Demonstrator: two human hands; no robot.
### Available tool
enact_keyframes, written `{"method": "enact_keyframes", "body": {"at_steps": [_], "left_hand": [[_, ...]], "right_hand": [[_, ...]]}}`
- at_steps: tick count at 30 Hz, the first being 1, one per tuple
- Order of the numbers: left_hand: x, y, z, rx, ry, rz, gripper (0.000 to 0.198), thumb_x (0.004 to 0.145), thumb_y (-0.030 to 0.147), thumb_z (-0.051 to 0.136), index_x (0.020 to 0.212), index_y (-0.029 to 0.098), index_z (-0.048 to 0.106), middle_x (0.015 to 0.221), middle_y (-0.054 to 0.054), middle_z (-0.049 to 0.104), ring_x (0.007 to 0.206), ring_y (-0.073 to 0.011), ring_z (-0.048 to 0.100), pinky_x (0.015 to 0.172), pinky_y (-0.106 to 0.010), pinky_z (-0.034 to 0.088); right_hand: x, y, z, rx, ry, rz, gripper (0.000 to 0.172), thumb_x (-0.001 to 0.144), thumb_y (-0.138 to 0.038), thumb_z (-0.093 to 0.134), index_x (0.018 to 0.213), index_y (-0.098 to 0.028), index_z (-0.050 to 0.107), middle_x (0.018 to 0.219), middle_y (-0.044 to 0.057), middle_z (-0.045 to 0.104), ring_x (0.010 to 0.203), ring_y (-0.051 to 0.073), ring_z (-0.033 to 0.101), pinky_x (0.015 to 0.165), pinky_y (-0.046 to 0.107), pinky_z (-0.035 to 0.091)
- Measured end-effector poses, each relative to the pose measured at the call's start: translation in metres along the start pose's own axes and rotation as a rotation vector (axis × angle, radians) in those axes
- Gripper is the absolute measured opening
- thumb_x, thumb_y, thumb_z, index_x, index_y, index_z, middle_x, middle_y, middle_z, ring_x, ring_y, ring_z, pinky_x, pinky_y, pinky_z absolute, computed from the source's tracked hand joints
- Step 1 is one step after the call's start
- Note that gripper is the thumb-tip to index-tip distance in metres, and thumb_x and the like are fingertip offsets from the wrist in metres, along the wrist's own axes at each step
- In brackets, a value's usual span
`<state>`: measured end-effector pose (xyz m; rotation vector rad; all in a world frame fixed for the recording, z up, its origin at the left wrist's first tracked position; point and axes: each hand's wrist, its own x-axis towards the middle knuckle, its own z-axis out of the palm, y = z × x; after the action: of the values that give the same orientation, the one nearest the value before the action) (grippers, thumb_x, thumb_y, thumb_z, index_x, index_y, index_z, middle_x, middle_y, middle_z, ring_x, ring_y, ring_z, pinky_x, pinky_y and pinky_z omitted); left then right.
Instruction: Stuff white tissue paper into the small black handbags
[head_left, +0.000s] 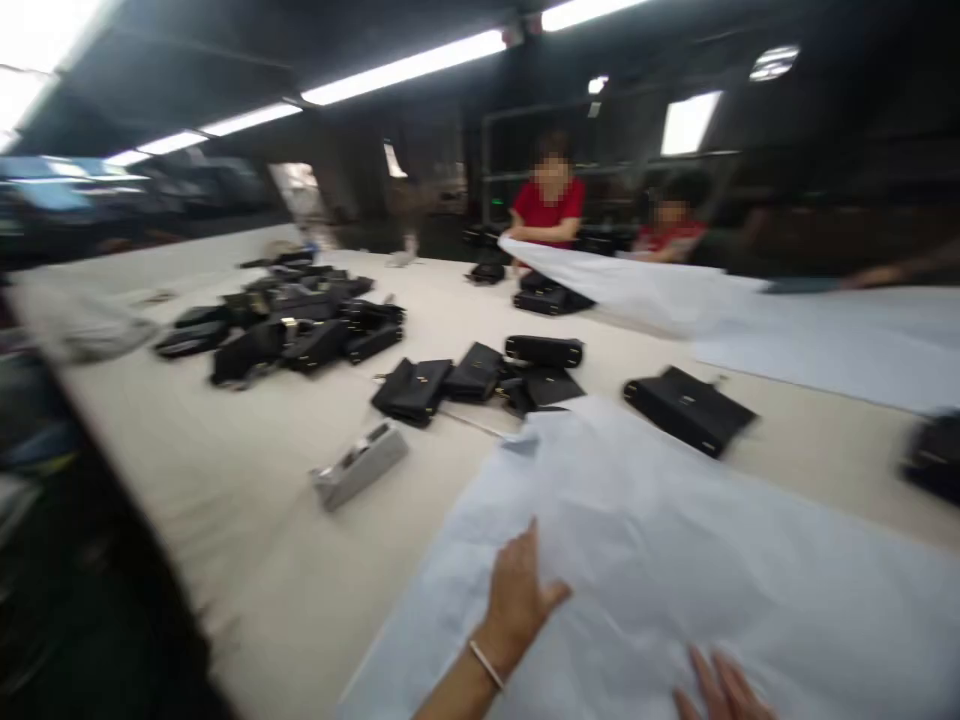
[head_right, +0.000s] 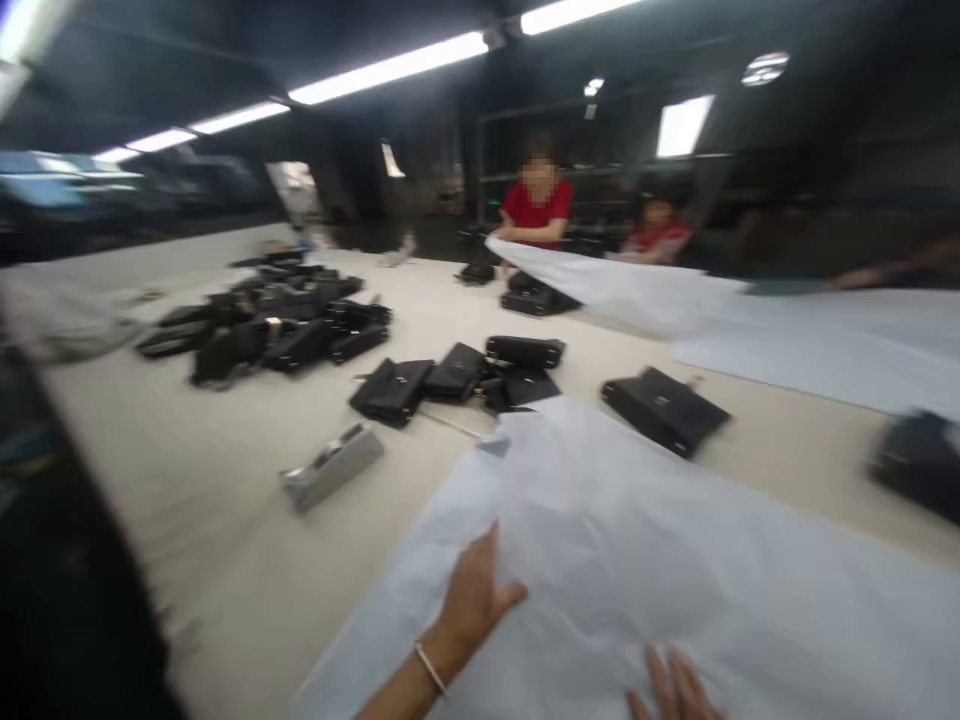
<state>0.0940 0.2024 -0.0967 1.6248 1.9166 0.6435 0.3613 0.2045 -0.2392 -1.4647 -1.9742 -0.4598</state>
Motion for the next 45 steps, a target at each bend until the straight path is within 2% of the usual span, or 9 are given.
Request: {"method": "enact_keyframes", "body": {"at_steps": [6,12,17,21,27,30,34,39,45], "left_hand": [[0.017,0.013,-0.025,-0.417,-0.433,0.08,0.032,0.083,0.043,0.056,0.094,0.016,0.069,0.104,-0.009,0.075,0.1,-0.0302,0.067,0.088,-0.038,0.052],[0.03,-0.013,-0.01,-0.692,-0.194,-0.173,0.062,0.089,0.056,0.05,0.131,0.011,0.05,0.132,-0.018,0.061,0.127,-0.029,0.055,0.11,-0.044,0.043],[0.025,0.004,0.0,-0.084,0.242,0.357,0.063,0.091,0.031,0.055,0.148,0.02,0.031,0.152,-0.015,0.04,0.142,-0.0307,0.036,0.115,-0.054,0.036],[0.016,0.021,0.001,0.253,0.233,0.665,0.062,0.091,0.011,0.048,0.148,0.028,0.032,0.128,-0.01,0.06,0.118,-0.0254,0.058,0.095,-0.043,0.055],[0.011,0.028,0.005,0.21,0.056,0.577,0.063,0.089,0.006,0.047,0.147,0.026,0.034,0.1,-0.005,0.063,0.086,-0.0194,0.065,0.076,-0.033,0.059],[0.001,0.035,0.012,0.02,-0.024,0.602,0.056,0.087,0.011,0.053,0.141,0.021,0.042,0.114,-0.009,0.064,0.1,-0.021,0.065,0.088,-0.036,0.058],[-0.007,0.033,0.015,-0.192,-0.104,0.552,0.036,0.093,0.028,0.05,0.128,0.02,0.055,0.11,-0.009,0.069,0.097,-0.02,0.067,0.086,-0.034,0.058],[0.027,-0.017,-0.011,-0.114,0.057,0.157,0.022,0.092,0.029,0.046,0.099,0.019,0.065,0.102,-0.008,0.073,0.097,-0.0217,0.069,0.091,-0.034,0.055],[0.05,-0.072,-0.081,0.144,0.205,-0.049,0.029,0.085,0.016,0.039,0.099,0.013,0.063,0.103,-0.017,0.069,0.094,-0.0314,0.067,0.088,-0.049,0.054]], "right_hand": [[-0.033,0.017,-0.061,-0.228,-0.202,0.046,0.064,0.094,-0.05,0.043,0.149,-0.019,0.037,0.146,0.013,0.051,0.132,0.029,0.05,0.113,0.05,0.031],[-0.014,0.005,-0.068,-0.207,-0.198,0.05,0.049,0.094,-0.042,0.05,0.138,-0.019,0.05,0.143,0.008,0.055,0.133,0.025,0.049,0.117,0.044,0.025],[-0.021,0.007,-0.068,-0.079,-0.156,0.105,0.039,0.096,-0.031,0.049,0.133,-0.022,0.057,0.139,0.005,0.059,0.132,0.023,0.051,0.116,0.043,0.029],[-0.023,0.015,-0.065,0.225,-0.167,0.324,0.035,0.095,-0.043,0.048,0.117,-0.026,0.069,0.129,0.006,0.066,0.126,0.028,0.057,0.112,0.053,0.037],[0.057,-0.026,-0.101,0.873,-0.188,1.094,0.061,0.08,-0.068,0.057,0.118,-0.021,0.066,0.13,0.012,0.064,0.126,0.031,0.056,0.109,0.049,0.043],[0.107,-0.072,-0.113,1.329,-0.315,1.177,0.065,0.076,-0.064,0.066,0.126,-0.023,0.059,0.131,0.009,0.063,0.122,0.026,0.058,0.098,0.039,0.05],[0.132,-0.105,-0.096,1.469,-0.298,1.301,0.051,0.065,-0.065,0.074,0.082,-0.017,0.065,0.08,0.003,0.07,0.077,0.019,0.064,0.072,0.031,0.053],[0.11,-0.061,-0.085,1.232,-0.108,1.441,0.058,0.057,-0.072,0.068,0.084,-0.02,0.06,0.07,0.0,0.066,0.067,0.018,0.06,0.059,0.029,0.049],[0.085,0.055,-0.135,0.806,-0.007,1.495,0.05,0.059,-0.066,0.055,0.083,-0.022,0.058,0.058,0.0,0.06,0.07,0.024,0.06,0.063,0.035,0.047]]}}
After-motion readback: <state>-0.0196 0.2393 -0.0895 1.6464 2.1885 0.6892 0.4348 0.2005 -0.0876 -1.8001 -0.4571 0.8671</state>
